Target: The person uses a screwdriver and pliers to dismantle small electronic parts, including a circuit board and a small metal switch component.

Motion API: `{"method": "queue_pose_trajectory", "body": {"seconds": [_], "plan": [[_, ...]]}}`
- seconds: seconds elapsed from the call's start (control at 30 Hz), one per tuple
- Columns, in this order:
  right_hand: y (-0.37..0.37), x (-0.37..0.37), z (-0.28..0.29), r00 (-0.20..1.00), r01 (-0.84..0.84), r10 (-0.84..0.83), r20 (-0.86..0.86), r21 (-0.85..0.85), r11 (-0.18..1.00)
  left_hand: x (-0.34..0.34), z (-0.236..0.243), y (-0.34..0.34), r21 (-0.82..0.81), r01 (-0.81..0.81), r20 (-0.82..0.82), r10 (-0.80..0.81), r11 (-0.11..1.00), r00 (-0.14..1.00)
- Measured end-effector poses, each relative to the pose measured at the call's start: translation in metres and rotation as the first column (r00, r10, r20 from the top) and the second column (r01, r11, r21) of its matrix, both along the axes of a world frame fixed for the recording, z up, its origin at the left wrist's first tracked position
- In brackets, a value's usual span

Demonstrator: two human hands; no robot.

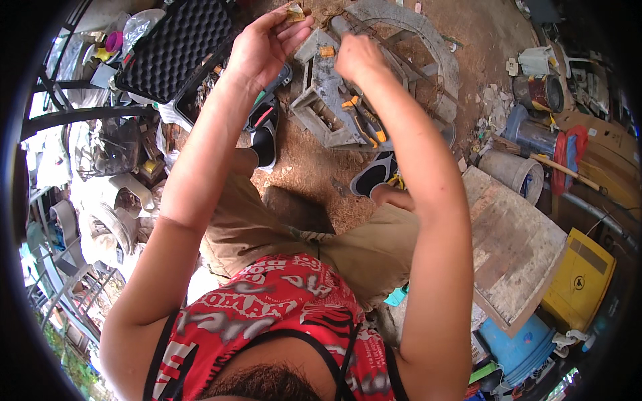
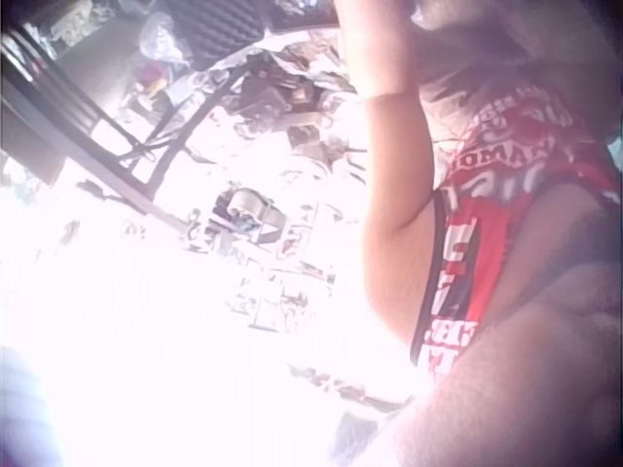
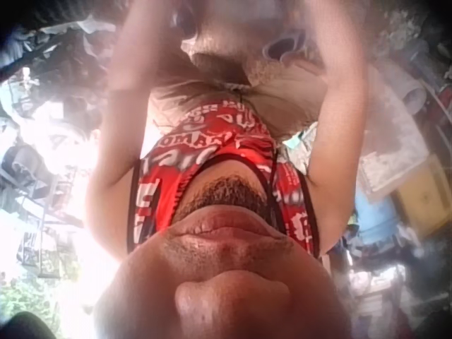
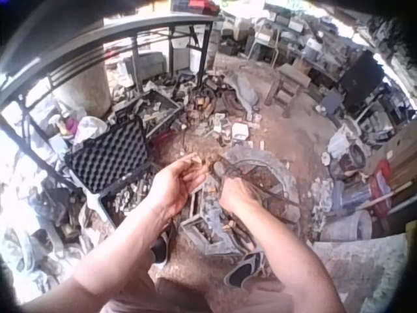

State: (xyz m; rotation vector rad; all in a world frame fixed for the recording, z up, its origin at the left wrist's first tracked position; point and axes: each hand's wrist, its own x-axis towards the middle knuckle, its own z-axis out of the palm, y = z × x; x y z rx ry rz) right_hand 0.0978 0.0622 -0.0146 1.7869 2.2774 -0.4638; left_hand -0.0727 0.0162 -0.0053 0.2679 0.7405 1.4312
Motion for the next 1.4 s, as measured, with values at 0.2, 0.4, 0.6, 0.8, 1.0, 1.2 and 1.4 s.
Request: {"method": "queue_pose_trajectory", "body": {"seconds": [0.2, 0.4, 0.6, 0.8, 1.0, 1.2, 1.4], "plan": [[-0.078, 0.039, 0.002, 0.893, 0.131, 0.05, -0.448, 0.364, 0.922, 0.0, 0.011, -0.011, 0.094, 0.055, -0.021, -0.054, 0.994, 0.998], [-0.154, 0.103, -0.039, 0.991, -0.072, 0.079, -0.11, 0.067, 0.995, 0.011, 0.028, -0.019, 0.13, 0.091, -0.068, -0.083, 0.987, 0.994], [-0.142, 0.088, -0.013, 0.919, 0.155, -0.174, -0.354, -0.082, 0.984, 0.016, 0.033, -0.023, 0.062, 0.147, -0.147, -0.137, 0.987, 0.98], [-0.155, 0.125, 0.045, -0.211, 0.04, -0.671, -0.711, -0.692, 0.721, 0.026, 0.023, -0.024, -0.003, 0.223, -0.369, -0.209, 0.975, 0.906], [-0.155, 0.119, 0.055, 0.423, 0.271, -0.404, -0.811, -0.312, 0.91, 0.041, 0.013, -0.031, -0.011, 0.337, -0.448, -0.306, 0.942, 0.84], [-0.143, 0.116, 0.065, 0.969, -0.094, 0.206, -0.133, 0.576, 0.812, 0.048, 0.011, -0.034, -0.031, 0.328, -0.481, -0.301, 0.944, 0.823], [-0.14, 0.114, 0.064, 0.971, -0.091, 0.2, -0.127, 0.577, 0.811, 0.052, 0.013, -0.036, -0.021, 0.321, -0.528, -0.283, 0.947, 0.801]]}}
